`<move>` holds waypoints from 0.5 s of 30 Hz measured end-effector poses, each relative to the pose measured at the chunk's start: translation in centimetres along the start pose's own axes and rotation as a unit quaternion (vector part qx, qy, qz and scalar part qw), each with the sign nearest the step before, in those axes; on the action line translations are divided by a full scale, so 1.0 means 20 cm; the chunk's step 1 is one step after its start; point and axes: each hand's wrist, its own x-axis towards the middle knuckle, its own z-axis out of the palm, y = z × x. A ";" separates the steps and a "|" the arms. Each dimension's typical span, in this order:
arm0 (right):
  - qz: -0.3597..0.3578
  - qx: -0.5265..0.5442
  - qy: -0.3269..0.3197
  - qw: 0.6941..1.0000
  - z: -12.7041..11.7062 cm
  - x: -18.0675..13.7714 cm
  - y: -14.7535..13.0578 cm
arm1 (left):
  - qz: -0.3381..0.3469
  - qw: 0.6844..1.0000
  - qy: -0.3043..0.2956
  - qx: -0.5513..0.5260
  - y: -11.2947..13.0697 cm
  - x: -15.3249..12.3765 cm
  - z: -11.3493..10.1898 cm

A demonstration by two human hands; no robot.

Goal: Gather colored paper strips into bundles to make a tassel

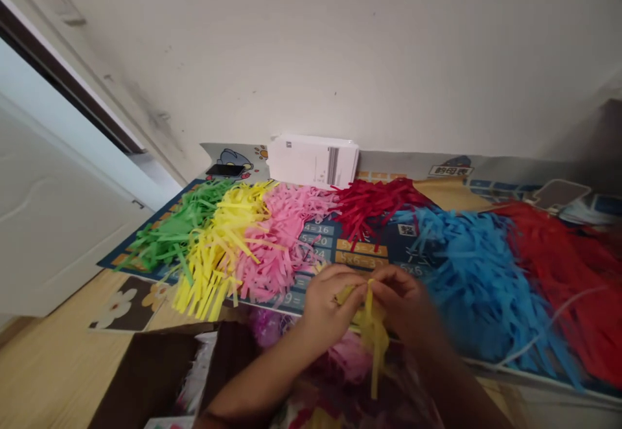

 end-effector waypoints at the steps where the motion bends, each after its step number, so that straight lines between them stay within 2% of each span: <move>1: 0.005 0.005 0.008 1.000 0.00 0.00 0.01 | -0.013 1.000 -0.001 -0.011 0.00 0.00 0.00; 4: -0.015 -0.018 0.005 1.000 0.02 0.00 0.02 | -0.034 0.998 -0.010 -0.042 -0.02 -0.01 0.01; 7: -0.079 -0.071 0.000 0.994 0.01 -0.01 0.03 | -0.048 0.996 -0.020 -0.068 -0.06 -0.01 0.03; 9: -0.147 -0.147 0.013 0.978 -0.04 0.01 0.01 | -0.080 0.992 -0.027 -0.092 -0.08 0.00 0.05; 10: -0.181 -0.209 0.022 0.961 -0.09 0.04 -0.01 | -0.116 0.986 -0.027 -0.115 -0.10 0.00 0.06; 12: -0.225 -0.377 0.049 0.897 -0.25 0.14 -0.09 | -0.226 0.953 -0.019 -0.200 -0.13 0.02 0.07; 13: -0.220 -0.469 0.066 0.853 -0.35 0.21 -0.13 | -0.290 0.921 -0.016 -0.260 -0.14 0.03 0.07; 14: -0.186 -0.565 0.077 0.800 -0.46 0.28 -0.16 | -0.349 0.879 -0.018 -0.324 -0.15 0.04 0.07; 15: -0.121 -0.659 0.080 0.738 -0.56 0.34 -0.19 | -0.396 0.834 -0.024 -0.383 -0.16 0.05 0.07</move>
